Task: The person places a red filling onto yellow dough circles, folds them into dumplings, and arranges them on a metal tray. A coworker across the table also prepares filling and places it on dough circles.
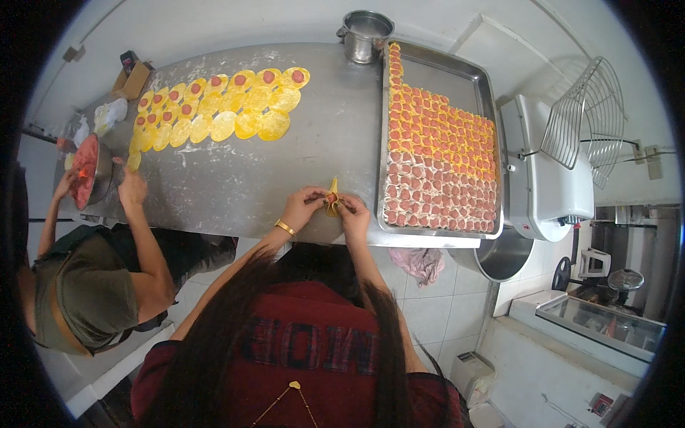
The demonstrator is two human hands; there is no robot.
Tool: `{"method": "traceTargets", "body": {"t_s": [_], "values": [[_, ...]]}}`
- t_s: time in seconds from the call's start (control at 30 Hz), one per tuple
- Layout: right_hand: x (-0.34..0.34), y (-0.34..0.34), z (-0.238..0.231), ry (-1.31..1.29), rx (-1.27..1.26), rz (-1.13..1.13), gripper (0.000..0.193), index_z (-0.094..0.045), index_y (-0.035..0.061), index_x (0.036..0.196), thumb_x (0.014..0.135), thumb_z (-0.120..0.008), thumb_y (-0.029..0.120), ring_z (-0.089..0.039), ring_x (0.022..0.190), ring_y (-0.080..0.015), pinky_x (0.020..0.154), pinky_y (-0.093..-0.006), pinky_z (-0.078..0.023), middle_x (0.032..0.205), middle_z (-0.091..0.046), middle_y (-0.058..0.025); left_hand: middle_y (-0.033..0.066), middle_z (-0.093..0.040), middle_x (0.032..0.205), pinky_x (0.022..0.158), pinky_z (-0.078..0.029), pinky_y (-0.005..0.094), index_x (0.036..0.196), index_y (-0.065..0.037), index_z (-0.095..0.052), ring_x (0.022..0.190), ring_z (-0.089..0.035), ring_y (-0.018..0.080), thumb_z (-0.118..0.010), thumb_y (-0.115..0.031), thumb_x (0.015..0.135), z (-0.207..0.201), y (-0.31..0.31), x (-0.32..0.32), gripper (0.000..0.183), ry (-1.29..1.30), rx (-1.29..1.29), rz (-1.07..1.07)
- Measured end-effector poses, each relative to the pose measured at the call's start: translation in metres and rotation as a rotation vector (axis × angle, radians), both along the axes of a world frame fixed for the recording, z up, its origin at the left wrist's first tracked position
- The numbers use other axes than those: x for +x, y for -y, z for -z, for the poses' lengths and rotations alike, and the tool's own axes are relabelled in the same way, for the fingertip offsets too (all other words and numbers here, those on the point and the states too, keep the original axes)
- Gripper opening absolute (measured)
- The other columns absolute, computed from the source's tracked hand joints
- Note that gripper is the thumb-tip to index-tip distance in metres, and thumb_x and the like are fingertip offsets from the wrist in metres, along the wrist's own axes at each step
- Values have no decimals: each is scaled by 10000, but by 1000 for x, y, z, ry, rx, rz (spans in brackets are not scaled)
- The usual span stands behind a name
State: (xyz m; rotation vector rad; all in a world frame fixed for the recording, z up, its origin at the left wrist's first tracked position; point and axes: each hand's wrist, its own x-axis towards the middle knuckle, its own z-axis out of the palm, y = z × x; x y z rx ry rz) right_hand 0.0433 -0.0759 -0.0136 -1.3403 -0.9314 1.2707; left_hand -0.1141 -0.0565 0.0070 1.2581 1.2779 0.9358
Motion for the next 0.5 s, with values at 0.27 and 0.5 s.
{"method": "traceTargets", "body": {"t_s": [0.27, 0.5], "values": [[5, -6, -21, -230, -92, 15, 193, -617, -33, 1009, 816, -610, -28, -594, 903, -124, 794, -237, -465, 1028, -624, -80, 1, -603, 875, 704, -489, 220, 905, -36, -585, 778, -557, 65, -650, -103, 849, 7, -4, 0, 109, 262, -234, -93], [5, -3, -32, -246, -25, -59, 258, -593, -29, 1068, 811, -608, -41, -589, 926, -124, 828, -247, -455, 1020, -628, -73, 18, -582, 925, 716, -496, 225, 921, -44, -550, 832, -552, 82, -640, -81, 852, -9, -4, 2, 119, 491, -274, -51]]}}
